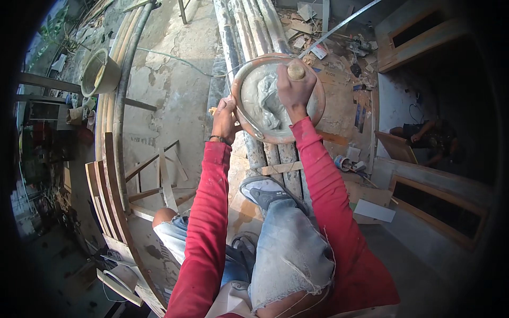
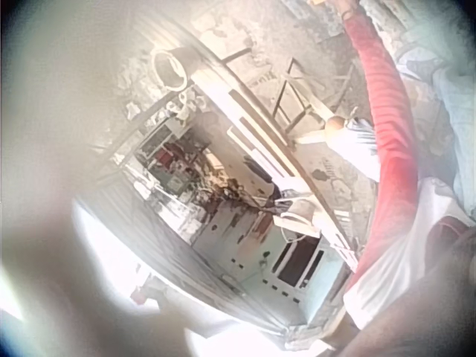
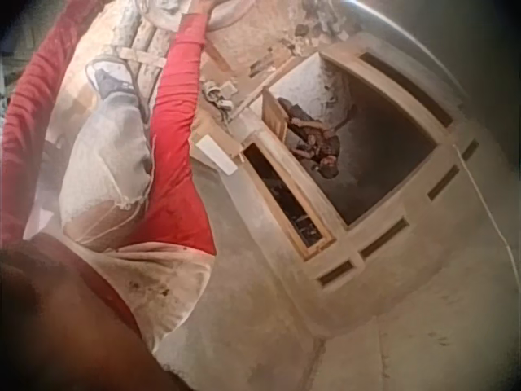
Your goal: The person mixes mortar in a bucket with a trowel, spreads the mortar along a metal strip using the trowel, and presses the metal strip against an overhead concrete edge by hand.
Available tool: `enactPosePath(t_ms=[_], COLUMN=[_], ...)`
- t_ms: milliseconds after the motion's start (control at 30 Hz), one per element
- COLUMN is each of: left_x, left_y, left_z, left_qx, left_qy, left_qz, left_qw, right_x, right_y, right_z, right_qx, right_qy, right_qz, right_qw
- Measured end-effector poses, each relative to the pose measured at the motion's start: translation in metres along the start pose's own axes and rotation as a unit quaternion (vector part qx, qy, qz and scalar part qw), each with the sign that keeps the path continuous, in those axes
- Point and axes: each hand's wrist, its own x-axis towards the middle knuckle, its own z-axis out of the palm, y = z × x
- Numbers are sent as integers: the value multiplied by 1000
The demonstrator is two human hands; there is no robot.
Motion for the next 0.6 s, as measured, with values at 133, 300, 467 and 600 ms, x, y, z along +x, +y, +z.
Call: enactPosePath(t_ms=[133,300,467,600], left_x=[-7,1,0,0], left_y=[8,2,1,1], left_z=[-6,3,-12,-3], left_qx=[-6,-9,0,-3], left_qy=[2,1,21,14], left_qz=[-9,-1,-6,-2], left_qw=[1000,1000,1000,1000], right_x=[29,28,-22,-24], right_y=[-63,-17,-22,-100], right_z=[19,20,1,-47], right_qx=[26,38,52,176], right_qy=[15,52,-75,-78], right_qz=[-75,-60,31,-10], right_qw=[997,996,995,981])
